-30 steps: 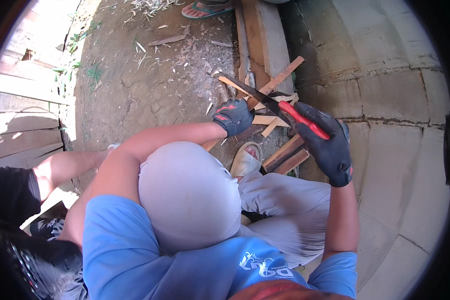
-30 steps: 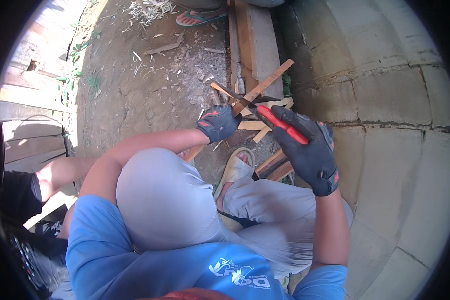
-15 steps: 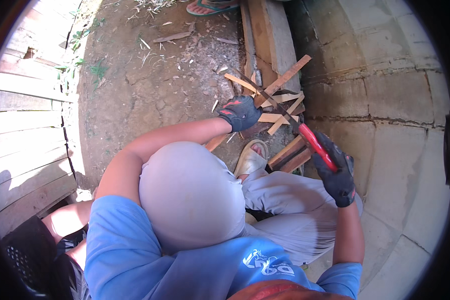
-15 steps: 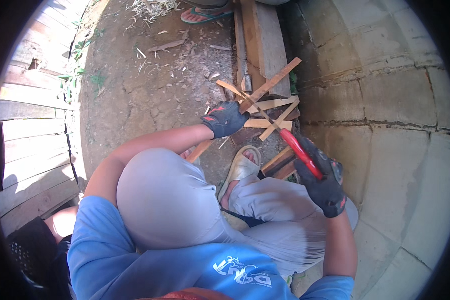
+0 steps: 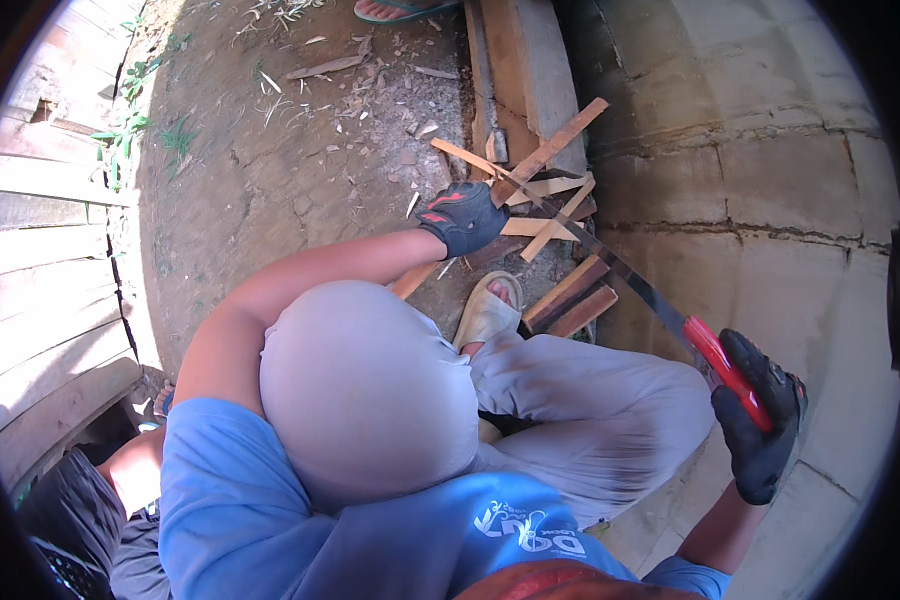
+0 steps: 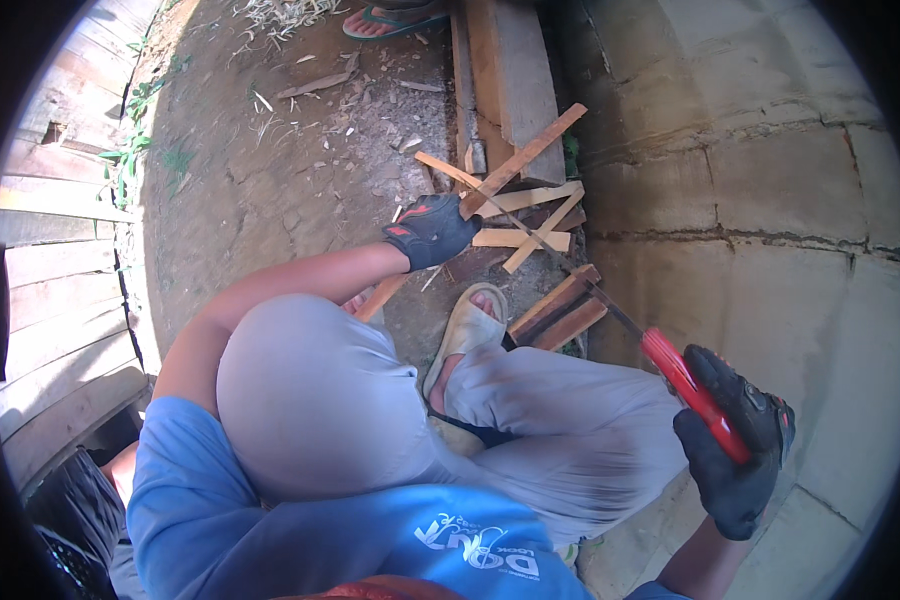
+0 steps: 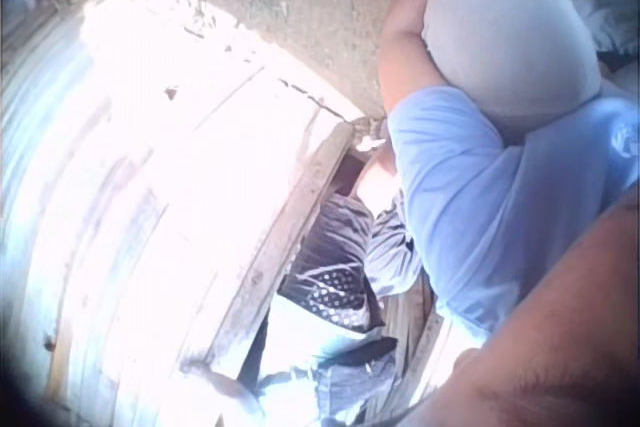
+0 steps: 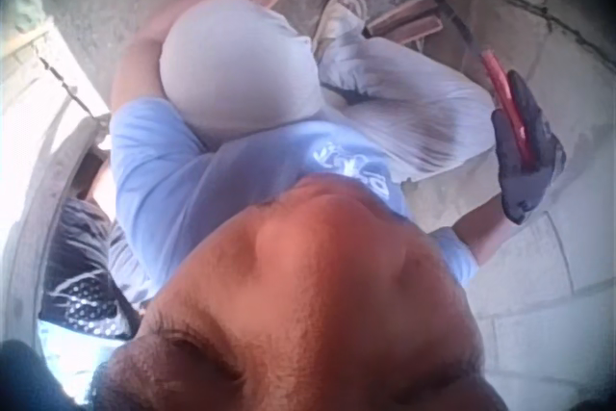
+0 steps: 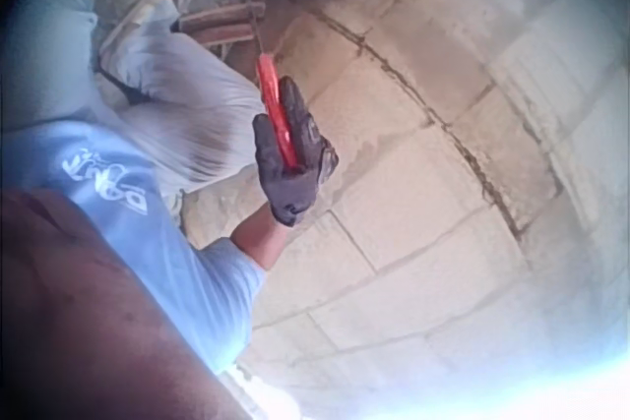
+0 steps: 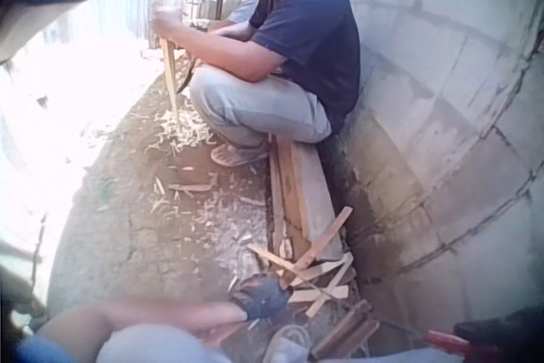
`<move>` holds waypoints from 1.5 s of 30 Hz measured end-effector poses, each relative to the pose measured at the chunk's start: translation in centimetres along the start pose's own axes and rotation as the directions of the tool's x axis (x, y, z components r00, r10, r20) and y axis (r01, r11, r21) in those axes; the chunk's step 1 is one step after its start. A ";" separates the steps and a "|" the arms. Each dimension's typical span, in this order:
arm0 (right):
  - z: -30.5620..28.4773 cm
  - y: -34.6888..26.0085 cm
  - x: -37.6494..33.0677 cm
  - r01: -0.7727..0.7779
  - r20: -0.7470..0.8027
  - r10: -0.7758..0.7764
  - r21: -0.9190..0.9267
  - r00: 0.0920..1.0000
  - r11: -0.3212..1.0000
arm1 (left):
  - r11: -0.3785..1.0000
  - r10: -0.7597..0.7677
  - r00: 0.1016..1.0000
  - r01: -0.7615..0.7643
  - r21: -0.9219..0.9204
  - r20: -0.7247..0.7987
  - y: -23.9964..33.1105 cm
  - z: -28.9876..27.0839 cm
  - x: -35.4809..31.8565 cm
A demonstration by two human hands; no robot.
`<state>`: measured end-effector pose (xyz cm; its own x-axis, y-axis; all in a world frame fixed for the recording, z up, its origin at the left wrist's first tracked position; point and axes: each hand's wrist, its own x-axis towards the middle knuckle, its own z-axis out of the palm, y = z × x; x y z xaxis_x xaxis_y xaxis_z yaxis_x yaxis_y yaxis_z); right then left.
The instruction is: The person sits on the ground and uses a hand saw to cut small wooden sticks into shorter pieces. The person holds the sticks with one hand and saws with the other, accumulating a pile of cut pieces on the ground.
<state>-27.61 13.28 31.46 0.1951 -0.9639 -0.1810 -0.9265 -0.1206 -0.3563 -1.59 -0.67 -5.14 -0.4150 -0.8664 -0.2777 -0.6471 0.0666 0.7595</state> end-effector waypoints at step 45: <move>3.2 0.0 1.8 0.070 -0.071 -0.066 0.059 0.995 0.996 | 0.991 -0.061 0.998 0.058 0.120 0.023 -0.1 0.4 0.2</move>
<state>-26.26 12.34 28.21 0.2323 -0.9683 -0.0920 -0.8900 -0.1735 -0.4218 -1.87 -0.68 -5.52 -0.3896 -0.8570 -0.3372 -0.7419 0.0751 0.6663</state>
